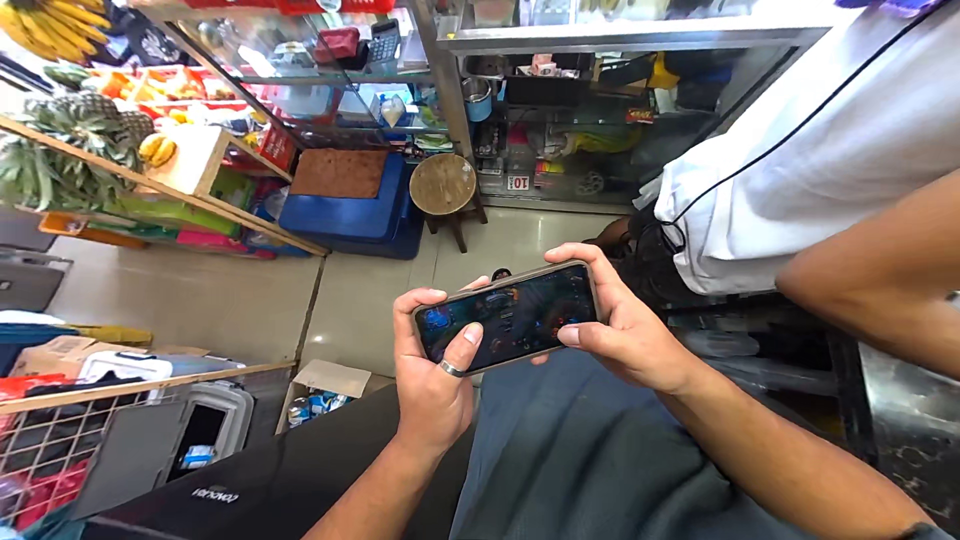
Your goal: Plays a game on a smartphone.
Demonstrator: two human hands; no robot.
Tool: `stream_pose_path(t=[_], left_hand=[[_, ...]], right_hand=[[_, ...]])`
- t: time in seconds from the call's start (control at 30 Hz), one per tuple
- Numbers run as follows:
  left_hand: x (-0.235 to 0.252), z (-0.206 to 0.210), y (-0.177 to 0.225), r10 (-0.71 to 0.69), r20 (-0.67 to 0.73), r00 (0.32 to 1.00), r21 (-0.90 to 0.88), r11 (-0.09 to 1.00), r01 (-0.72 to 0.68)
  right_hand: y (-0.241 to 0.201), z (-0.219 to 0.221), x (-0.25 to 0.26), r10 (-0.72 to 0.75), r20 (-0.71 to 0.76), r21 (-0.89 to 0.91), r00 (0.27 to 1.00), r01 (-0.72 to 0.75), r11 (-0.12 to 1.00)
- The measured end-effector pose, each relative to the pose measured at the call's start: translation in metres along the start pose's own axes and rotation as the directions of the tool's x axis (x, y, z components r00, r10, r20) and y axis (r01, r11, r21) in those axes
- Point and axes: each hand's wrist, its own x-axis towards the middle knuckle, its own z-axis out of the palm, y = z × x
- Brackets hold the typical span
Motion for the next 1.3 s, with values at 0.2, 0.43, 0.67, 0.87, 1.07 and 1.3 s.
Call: stream_pose_path(t=[0.2, 0.43, 0.67, 0.87, 1.07, 1.3], left_hand=[[0.001, -0.001, -0.002, 0.007, 0.025, 1.000, 0.002, 1.000, -0.007], [0.000, 0.000, -0.004, 0.008, 0.020, 1.000, 0.025, 1.000, -0.009], [0.000, 0.001, -0.002, -0.001, -0.002, 1.000, 0.034, 0.999, 0.001], [0.002, -0.001, -0.001, -0.002, -0.023, 1.000, 0.010, 1.000, 0.002], [0.002, 0.000, -0.002, 0.003, -0.025, 1.000, 0.038, 0.999, -0.002], [0.002, 0.000, -0.002, 0.002, -0.022, 1.000, 0.039, 0.999, -0.001]], right_hand=[[0.002, 0.010, 0.003, -0.006, -0.170, -0.024, 0.985, 0.002, 1.000], [0.003, 0.019, 0.006, 0.000, -0.301, 0.004, 0.954, 0.002, 1.000], [0.003, 0.017, 0.005, 0.003, -0.266, 0.017, 0.964, 0.001, 1.000], [0.001, 0.007, 0.004, 0.008, -0.090, 0.018, 0.996, -0.006, 1.000], [0.002, 0.006, 0.004, 0.026, -0.125, 0.041, 0.992, -0.021, 0.999], [0.001, 0.007, 0.003, 0.029, -0.122, 0.047, 0.992, -0.023, 0.999]])
